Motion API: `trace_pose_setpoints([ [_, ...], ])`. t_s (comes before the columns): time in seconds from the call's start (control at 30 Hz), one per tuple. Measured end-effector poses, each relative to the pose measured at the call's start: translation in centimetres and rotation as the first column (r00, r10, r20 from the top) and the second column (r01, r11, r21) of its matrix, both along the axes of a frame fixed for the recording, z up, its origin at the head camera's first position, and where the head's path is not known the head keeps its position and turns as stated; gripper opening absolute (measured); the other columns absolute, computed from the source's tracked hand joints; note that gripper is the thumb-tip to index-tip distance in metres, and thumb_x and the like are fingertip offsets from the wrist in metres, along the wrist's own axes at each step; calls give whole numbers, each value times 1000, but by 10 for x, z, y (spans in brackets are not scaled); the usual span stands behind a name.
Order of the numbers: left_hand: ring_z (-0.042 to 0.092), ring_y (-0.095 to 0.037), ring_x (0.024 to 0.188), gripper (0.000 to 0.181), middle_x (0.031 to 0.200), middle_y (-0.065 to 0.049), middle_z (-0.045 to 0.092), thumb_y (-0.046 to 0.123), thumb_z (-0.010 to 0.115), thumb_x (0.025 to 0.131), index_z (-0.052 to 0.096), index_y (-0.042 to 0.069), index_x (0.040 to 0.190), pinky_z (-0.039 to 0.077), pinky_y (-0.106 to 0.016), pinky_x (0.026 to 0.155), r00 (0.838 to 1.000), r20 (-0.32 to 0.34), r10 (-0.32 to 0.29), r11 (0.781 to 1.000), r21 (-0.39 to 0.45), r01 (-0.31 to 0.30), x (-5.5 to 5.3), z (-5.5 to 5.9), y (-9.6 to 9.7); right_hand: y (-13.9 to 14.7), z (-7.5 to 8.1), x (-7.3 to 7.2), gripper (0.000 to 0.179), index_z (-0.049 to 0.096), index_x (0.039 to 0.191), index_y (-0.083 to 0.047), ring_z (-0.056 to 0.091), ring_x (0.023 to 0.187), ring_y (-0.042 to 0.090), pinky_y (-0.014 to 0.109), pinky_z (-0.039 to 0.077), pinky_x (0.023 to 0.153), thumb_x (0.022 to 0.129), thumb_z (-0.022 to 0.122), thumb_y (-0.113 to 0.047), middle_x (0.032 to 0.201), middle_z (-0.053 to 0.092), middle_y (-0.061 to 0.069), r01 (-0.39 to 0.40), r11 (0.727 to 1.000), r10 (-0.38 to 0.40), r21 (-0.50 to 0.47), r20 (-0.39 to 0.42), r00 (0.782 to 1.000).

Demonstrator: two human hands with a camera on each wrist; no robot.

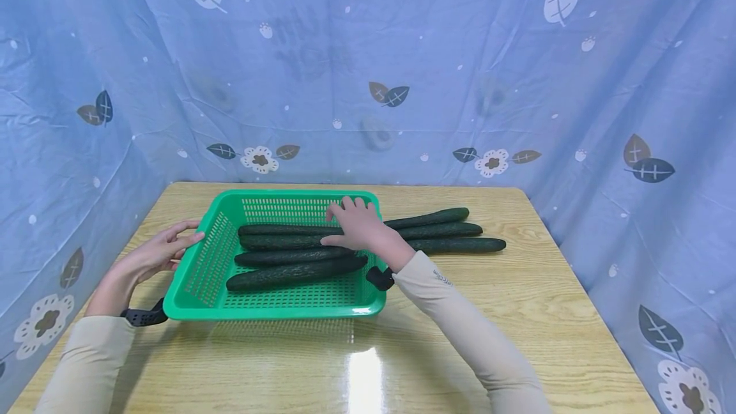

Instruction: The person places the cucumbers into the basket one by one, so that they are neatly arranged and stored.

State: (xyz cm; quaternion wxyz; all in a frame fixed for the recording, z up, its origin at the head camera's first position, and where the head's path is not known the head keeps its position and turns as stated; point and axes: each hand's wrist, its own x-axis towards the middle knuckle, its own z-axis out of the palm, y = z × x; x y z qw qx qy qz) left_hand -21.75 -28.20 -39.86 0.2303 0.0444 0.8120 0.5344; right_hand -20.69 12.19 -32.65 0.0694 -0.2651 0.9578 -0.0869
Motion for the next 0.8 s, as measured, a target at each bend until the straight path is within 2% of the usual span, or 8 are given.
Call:
trace_pose_setpoints([
  [0.37,31,-9,53,70,70,1,32,44,49,95,15,11,147,40,-30,54,1000,-12,2,1000,-1,-2,0,-1,0,36,1,-1,41,49,115,-22,40,101,29,51,31,89,87,58,-51,115,46,9,63,997,-62,-46,6,998],
  [0.6,30,-9,51,69,64,4,29,43,49,95,16,11,146,40,-31,54,1000,-8,0,1000,13,0,0,-3,0,59,-1,-1,42,52,116,-18,41,94,27,47,30,82,87,59,-48,106,47,9,77,992,-79,-97,-16,997],
  [0.8,28,-8,50,70,61,6,26,43,48,95,14,10,147,39,-30,53,1000,-9,-4,1000,16,4,-1,-3,0,80,-8,0,43,53,115,-15,44,99,29,49,32,81,87,61,-47,111,49,10,112,988,-115,-105,-32,993],
])
